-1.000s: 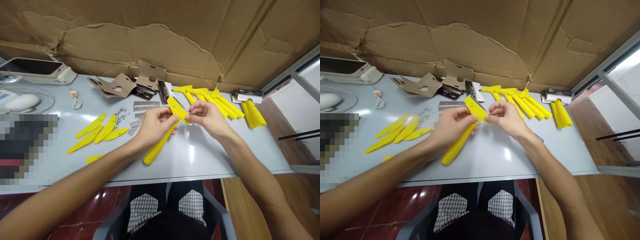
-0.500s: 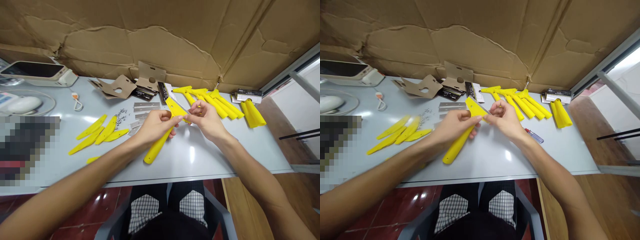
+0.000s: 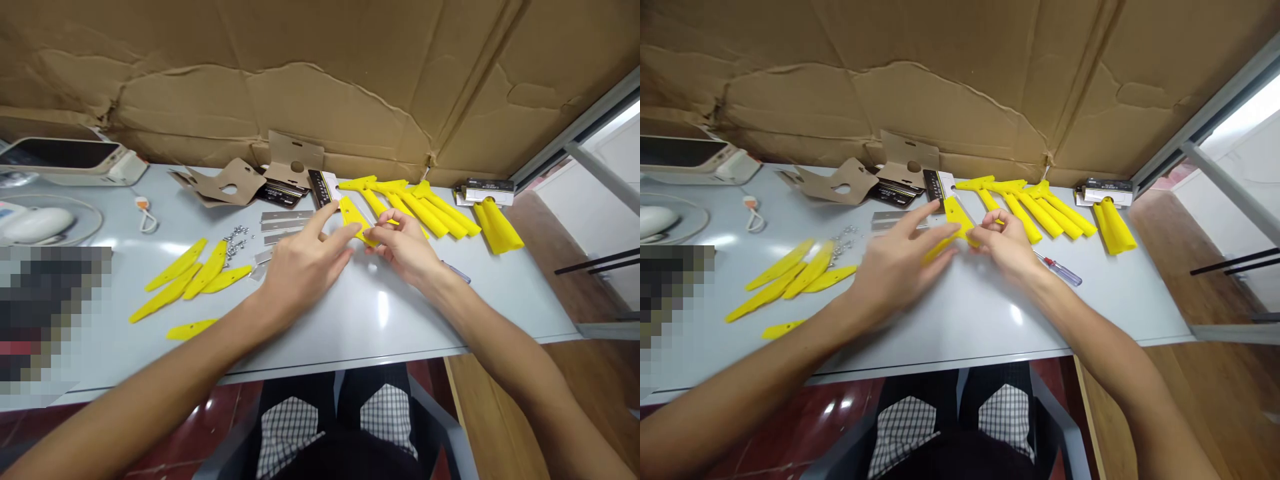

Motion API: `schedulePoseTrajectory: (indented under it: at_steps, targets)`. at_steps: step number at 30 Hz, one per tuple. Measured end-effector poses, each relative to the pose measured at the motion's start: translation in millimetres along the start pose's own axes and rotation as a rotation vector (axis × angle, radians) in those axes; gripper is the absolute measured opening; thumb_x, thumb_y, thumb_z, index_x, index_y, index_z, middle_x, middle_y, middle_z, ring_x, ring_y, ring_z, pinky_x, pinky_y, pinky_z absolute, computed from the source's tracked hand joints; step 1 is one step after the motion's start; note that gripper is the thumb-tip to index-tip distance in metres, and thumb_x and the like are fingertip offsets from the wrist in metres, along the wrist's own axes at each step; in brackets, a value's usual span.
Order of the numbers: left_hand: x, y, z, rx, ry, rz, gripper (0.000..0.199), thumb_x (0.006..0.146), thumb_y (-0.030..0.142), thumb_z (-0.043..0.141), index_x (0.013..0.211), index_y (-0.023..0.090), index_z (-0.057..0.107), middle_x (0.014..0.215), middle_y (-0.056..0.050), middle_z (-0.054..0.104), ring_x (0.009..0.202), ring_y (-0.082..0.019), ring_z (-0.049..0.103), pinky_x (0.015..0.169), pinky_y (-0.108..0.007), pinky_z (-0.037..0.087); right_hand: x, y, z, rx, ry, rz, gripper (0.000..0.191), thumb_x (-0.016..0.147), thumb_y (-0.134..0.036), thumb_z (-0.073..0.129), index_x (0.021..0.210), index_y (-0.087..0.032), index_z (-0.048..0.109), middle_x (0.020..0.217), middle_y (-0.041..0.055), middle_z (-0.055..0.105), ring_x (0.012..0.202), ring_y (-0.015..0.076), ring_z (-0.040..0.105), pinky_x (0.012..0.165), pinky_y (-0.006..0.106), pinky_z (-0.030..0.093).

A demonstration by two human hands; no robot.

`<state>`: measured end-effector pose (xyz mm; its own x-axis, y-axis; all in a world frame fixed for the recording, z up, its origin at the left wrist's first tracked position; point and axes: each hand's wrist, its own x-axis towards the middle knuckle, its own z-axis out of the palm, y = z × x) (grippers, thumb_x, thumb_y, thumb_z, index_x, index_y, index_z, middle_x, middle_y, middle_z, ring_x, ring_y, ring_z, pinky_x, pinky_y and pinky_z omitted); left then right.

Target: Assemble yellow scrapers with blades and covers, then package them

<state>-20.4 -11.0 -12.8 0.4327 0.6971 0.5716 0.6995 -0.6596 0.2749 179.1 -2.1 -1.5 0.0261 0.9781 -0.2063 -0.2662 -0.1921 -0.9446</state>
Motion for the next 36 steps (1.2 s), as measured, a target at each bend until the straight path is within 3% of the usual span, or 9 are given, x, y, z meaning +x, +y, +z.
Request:
schedulePoseTrajectory:
  at_steps: [2, 7, 12, 16, 20, 24, 30, 34, 36]
  targets:
    - [-3.3, -0.7, 2.8, 0.071, -0.023, 0.078, 0.034, 0.098, 0.017, 0.066, 0.129, 0.026, 0.074, 0.159, -0.016, 0.058, 0.091, -0.023, 0.077, 0.072, -0.036, 0.061, 0.5, 0.5, -0.2, 0.041, 0.004, 0.025, 0.043, 0.058, -0.021, 0.089, 0.081, -0.025, 0.053, 0.064, -0.0076, 0.056, 0.072, 0.0157, 0.061, 0.067, 0.033, 0.057]
    - [-3.4, -4.2, 5.4, 0.102, 0.022, 0.178, 0.035, 0.102, 0.014, 0.059, 0.132, 0.024, 0.075, 0.142, -0.017, 0.069, 0.090, -0.023, 0.077, 0.071, -0.036, 0.062, -2.9, -1.8, 0.4, 0.084, -0.017, 0.039, 0.042, 0.060, -0.019, 0.089, 0.082, -0.024, 0.055, 0.067, -0.0053, 0.062, 0.079, 0.0184, 0.066, 0.068, 0.033, 0.057]
    - [-1.6, -4.8, 4.8, 0.074, 0.032, 0.170, 0.030, 0.103, 0.016, 0.060, 0.127, 0.022, 0.076, 0.135, -0.017, 0.073, 0.085, -0.022, 0.076, 0.069, -0.036, 0.062, -6.1, -4.5, 0.2, 0.101, -0.046, 0.044, 0.047, 0.059, -0.022, 0.096, 0.082, -0.024, 0.054, 0.070, -0.0039, 0.066, 0.081, 0.0182, 0.068, 0.070, 0.033, 0.058]
    - [0.4, -3.3, 0.2, -0.037, -0.033, 0.044, 0.032, 0.101, 0.019, 0.060, 0.126, 0.025, 0.079, 0.133, -0.014, 0.074, 0.090, -0.023, 0.077, 0.075, -0.036, 0.063, -8.5, -7.1, 2.1, 0.079, -0.106, 0.029, 0.051, 0.060, -0.036, 0.103, 0.081, -0.023, 0.058, 0.070, -0.0053, 0.065, 0.077, 0.0162, 0.069, 0.080, 0.037, 0.062]
    - [6.3, -3.4, -6.0, -0.285, 0.033, -0.125, 0.024, 0.096, 0.026, 0.069, 0.117, 0.026, 0.083, 0.123, -0.010, 0.077, 0.103, -0.025, 0.075, 0.086, -0.037, 0.064, -14.6, -12.2, 6.1, 0.022, -0.178, -0.061, 0.048, 0.077, -0.063, 0.090, 0.088, -0.023, 0.066, 0.081, -0.0007, 0.071, 0.081, 0.0181, 0.075, 0.090, 0.038, 0.062]
    - [12.7, -4.0, -7.2, -0.645, 0.045, -0.379, 0.026, 0.090, 0.032, 0.078, 0.115, 0.026, 0.083, 0.120, -0.007, 0.076, 0.082, -0.019, 0.075, 0.063, -0.030, 0.065, -17.7, -16.0, 5.3, -0.047, -0.207, -0.115, 0.054, 0.083, -0.074, 0.078, 0.098, -0.023, 0.072, 0.102, 0.0076, 0.078, 0.101, 0.0246, 0.077, 0.088, 0.038, 0.062]
    - [17.6, -1.3, -3.5, -1.072, -0.052, -0.681, 0.037, 0.074, 0.034, 0.093, 0.105, 0.018, 0.080, 0.095, -0.006, 0.078, 0.059, -0.018, 0.071, 0.048, -0.030, 0.059, -16.8, -13.8, 1.0, -0.309, -0.180, -0.291, 0.033, 0.094, -0.051, 0.075, 0.111, -0.023, 0.077, 0.107, 0.0076, 0.081, 0.106, 0.0257, 0.075, 0.090, 0.040, 0.059]
    - [20.5, 0.9, -3.6, -1.248, -0.119, -0.711, 0.037, 0.074, 0.031, 0.093, 0.104, 0.017, 0.078, 0.106, -0.008, 0.077, 0.060, -0.017, 0.072, 0.046, -0.029, 0.058, -15.0, -10.1, -1.4, -0.706, -0.097, -0.582, 0.023, 0.095, -0.028, 0.068, 0.113, -0.024, 0.081, 0.101, 0.0060, 0.079, 0.094, 0.0246, 0.071, 0.090, 0.044, 0.056]
    - [21.5, 1.5, -2.8, -1.314, -0.143, -0.752, 0.036, 0.074, 0.029, 0.092, 0.105, 0.017, 0.078, 0.099, -0.006, 0.076, 0.061, -0.017, 0.071, 0.045, -0.028, 0.056, -12.4, -8.1, -3.5, -0.862, -0.053, -0.751, 0.025, 0.094, -0.023, 0.065, 0.111, -0.025, 0.083, 0.101, 0.0068, 0.075, 0.097, 0.0256, 0.068, 0.093, 0.046, 0.054]
